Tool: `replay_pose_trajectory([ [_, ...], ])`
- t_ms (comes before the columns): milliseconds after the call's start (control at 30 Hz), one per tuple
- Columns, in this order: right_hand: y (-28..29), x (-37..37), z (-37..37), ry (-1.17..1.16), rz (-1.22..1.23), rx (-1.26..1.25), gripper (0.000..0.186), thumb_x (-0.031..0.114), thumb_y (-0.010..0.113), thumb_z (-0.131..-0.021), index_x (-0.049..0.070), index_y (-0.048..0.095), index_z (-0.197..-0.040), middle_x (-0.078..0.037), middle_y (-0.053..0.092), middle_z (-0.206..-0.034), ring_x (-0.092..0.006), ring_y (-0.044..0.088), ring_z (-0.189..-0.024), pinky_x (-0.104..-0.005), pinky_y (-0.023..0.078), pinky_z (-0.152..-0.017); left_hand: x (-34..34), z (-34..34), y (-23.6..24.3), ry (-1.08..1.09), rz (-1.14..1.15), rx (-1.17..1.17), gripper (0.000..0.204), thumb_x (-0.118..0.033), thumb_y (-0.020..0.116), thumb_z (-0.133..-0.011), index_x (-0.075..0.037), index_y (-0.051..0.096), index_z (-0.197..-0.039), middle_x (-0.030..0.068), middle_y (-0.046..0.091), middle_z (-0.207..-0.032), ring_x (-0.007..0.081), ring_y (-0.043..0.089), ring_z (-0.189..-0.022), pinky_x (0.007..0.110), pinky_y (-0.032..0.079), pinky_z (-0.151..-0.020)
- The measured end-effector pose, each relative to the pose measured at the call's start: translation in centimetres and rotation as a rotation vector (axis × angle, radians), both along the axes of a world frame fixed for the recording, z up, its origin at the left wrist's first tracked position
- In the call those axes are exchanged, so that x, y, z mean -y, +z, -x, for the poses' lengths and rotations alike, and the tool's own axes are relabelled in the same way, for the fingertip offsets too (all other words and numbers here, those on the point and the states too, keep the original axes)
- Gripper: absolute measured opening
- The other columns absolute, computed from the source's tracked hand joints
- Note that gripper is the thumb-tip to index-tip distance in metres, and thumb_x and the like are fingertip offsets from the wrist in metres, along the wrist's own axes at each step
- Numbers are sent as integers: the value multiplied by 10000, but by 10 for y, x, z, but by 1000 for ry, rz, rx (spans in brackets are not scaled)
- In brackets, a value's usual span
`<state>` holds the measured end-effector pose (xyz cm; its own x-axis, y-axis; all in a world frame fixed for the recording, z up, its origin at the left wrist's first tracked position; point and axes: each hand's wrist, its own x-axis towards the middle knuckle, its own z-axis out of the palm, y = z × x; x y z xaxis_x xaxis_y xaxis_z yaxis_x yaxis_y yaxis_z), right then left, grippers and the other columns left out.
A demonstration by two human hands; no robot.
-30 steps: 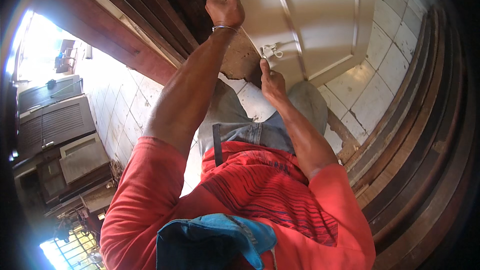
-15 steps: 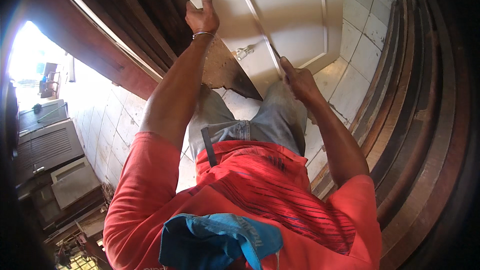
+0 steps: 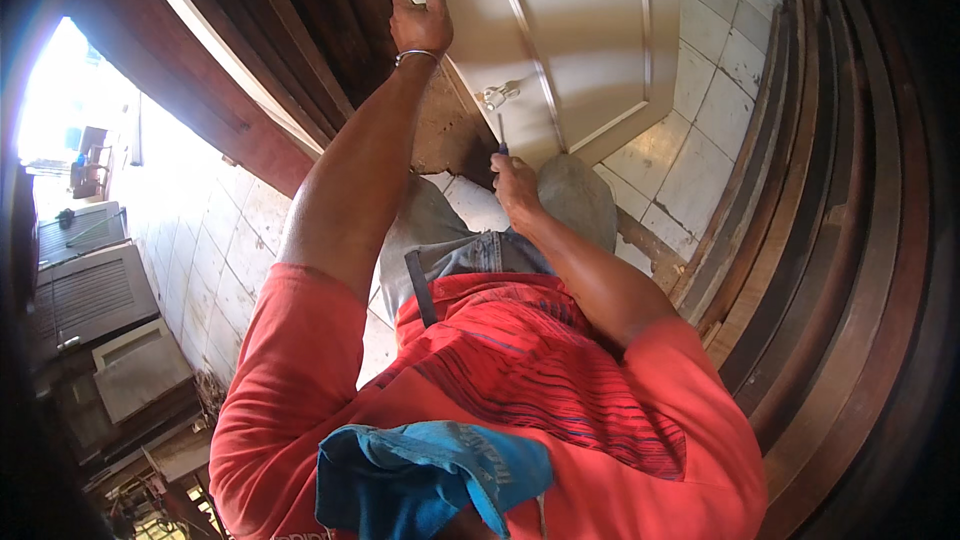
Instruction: The person removes a hinge from a white cabinet door and then uses a hammer to drive a nail into a wooden frame.
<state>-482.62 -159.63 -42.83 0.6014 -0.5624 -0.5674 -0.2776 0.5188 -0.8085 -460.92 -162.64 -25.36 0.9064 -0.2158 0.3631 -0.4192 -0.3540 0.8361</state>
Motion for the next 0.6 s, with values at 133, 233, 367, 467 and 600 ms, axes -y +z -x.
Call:
replay_pose_trajectory([
  [133,-34,2,-29,24,405,142,438,417,596,-920,-21,588,-915,-96,518,-683,-228,489,-645,-418,426,-653,-6,-8,0,-60,-53,-6,829,-753,563,-819,16,513,-1123,318,668,-1028,492,635,-1005,530,500,-878],
  [233,-36,10,-44,-40,577,275,443,431,607,-933,-12,599,-921,-124,563,-729,-253,529,-679,-421,442,-670,-6,-7,6,-71,-138,-50,846,-762,545,-824,20,500,-1146,317,663,-1056,493,625,-1034,523,495,-901],
  [367,-20,39,-27,139,711,98,420,436,617,-937,17,649,-956,-171,628,-765,-346,588,-711,-420,471,-697,-10,-3,14,-113,-169,-101,855,-761,538,-828,19,492,-1177,317,659,-1079,485,619,-1063,516,487,-922],
  [467,17,67,-14,359,845,-112,482,463,624,-915,-16,672,-935,-207,676,-803,-379,646,-759,-446,488,-718,-12,-3,17,-109,-179,-111,870,-759,559,-818,22,506,-1196,312,656,-1102,474,618,-1078,508,485,-928],
  [600,78,114,-14,736,605,-282,492,458,647,-891,-30,686,-944,-224,692,-839,-363,675,-798,-444,494,-732,-22,-2,19,-174,-123,-142,850,-693,622,-824,59,532,-1211,308,641,-1162,447,598,-1146,487,446,-993],
])
